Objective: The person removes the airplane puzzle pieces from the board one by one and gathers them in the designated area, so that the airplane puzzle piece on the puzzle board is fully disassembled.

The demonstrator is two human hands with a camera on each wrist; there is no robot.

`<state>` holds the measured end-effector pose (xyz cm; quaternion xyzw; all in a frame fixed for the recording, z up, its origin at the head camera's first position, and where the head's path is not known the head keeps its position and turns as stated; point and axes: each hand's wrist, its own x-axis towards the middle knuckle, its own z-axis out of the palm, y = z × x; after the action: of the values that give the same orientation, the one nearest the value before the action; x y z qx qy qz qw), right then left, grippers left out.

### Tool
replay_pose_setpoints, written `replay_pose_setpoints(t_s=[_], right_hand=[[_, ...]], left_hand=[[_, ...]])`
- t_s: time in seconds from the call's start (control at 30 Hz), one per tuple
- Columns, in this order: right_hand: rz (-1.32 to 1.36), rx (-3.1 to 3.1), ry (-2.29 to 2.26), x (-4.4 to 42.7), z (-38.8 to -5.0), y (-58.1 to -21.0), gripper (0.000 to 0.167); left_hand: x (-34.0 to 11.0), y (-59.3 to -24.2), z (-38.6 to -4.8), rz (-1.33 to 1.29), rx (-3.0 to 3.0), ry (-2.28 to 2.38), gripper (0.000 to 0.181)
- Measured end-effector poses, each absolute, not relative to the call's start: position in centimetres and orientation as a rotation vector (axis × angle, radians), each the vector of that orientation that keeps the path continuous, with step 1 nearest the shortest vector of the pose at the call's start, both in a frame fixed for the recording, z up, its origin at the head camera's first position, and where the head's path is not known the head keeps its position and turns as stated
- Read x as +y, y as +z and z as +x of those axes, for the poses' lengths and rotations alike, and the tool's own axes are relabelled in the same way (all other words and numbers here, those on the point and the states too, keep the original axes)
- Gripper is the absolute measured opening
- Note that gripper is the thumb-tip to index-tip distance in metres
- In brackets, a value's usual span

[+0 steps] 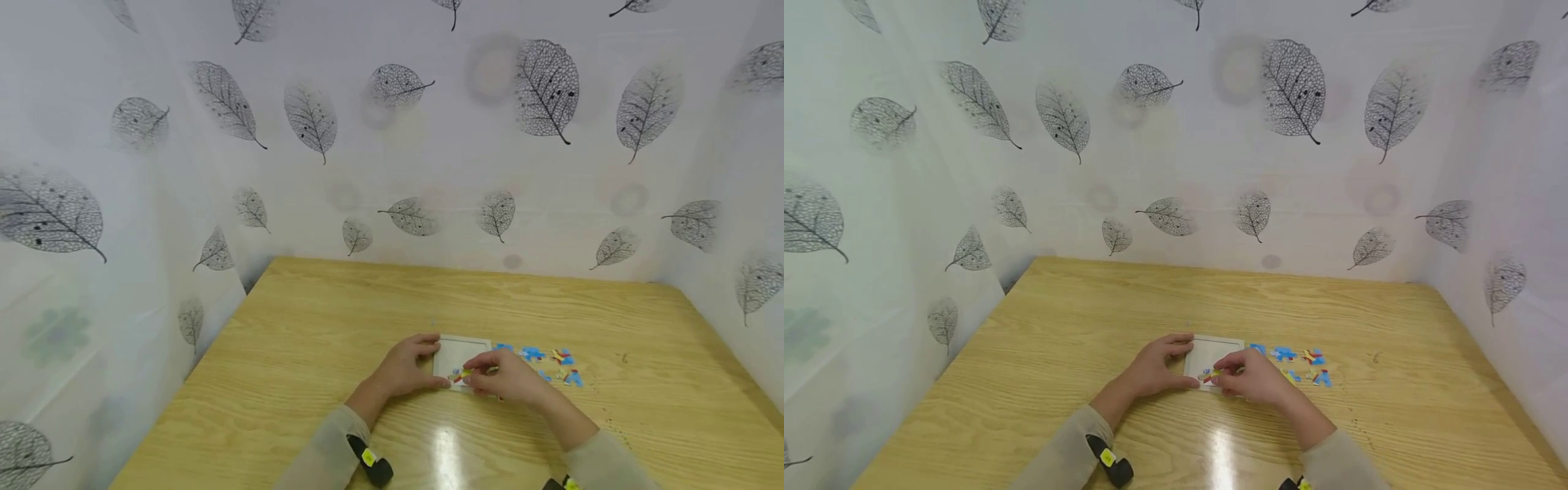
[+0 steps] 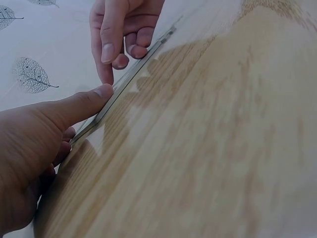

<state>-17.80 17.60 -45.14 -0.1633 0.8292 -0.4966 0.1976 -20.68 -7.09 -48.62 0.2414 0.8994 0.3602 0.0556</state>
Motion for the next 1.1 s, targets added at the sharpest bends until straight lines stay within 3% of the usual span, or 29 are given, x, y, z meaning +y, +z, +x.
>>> replay_pose_setpoints(t_s=[0.67,1.1], right_hand=[[-0.454,2.260,-1.467,16.8,-17.5,-45.9,0.016],[-0.419,2.193,-1.536,18.5,-18.0,-45.8,0.025]], left_hand=[[-7.4,-49.3,-19.9,0.695,2.722,1.133,0.080],[-7.0,-48.9,-20.8,0.748,2.742,1.094,0.079]])
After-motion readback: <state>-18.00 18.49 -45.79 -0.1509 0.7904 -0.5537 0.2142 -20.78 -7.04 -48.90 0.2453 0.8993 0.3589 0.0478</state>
